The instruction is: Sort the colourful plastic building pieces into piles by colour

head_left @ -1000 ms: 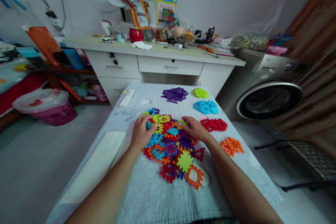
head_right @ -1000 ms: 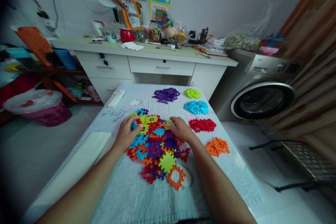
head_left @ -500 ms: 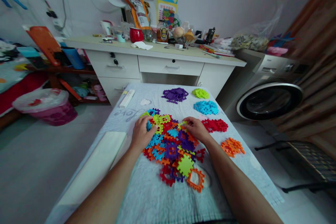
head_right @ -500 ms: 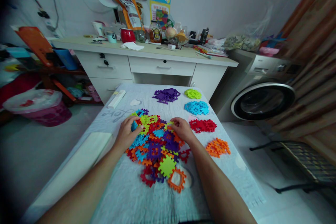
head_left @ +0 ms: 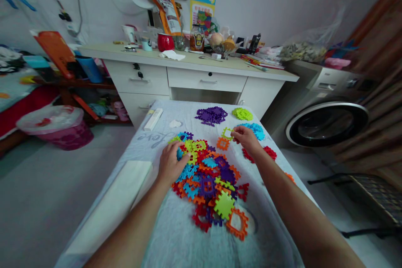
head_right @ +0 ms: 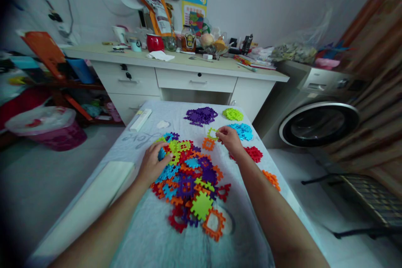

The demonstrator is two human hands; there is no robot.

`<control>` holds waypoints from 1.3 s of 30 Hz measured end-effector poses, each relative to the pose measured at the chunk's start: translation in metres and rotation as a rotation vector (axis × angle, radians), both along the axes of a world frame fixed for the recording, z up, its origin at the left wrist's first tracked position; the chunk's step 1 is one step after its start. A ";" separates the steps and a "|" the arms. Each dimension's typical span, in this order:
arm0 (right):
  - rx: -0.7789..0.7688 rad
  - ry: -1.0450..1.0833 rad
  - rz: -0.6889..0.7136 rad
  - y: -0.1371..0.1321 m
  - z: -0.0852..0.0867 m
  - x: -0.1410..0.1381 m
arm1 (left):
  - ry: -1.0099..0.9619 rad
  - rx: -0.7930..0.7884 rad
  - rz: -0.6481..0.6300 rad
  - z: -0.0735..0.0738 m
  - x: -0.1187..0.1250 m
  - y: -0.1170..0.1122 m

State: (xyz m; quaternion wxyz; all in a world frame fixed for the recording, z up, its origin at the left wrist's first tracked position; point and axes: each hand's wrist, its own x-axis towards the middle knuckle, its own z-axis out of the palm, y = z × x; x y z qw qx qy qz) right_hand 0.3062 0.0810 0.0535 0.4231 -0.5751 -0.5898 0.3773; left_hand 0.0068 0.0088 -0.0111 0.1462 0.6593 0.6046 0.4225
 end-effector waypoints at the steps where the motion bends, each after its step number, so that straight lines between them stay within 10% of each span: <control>1: -0.014 0.016 0.014 0.001 0.001 0.000 | 0.001 -0.003 0.002 0.000 0.000 0.000; 8: -0.076 -0.035 0.053 0.008 -0.009 0.001 | -0.003 -0.012 0.009 0.003 0.001 -0.001; 18: 0.282 -0.991 0.230 -0.015 -0.027 -0.018 | -0.012 -0.030 0.017 0.006 0.002 -0.002; 24: 0.231 -0.900 0.269 0.000 -0.021 -0.008 | -0.016 -0.020 0.018 0.006 0.002 -0.001; 39: 0.055 -0.336 -0.538 0.120 0.000 0.086 | -0.036 -0.032 0.021 0.005 0.002 -0.001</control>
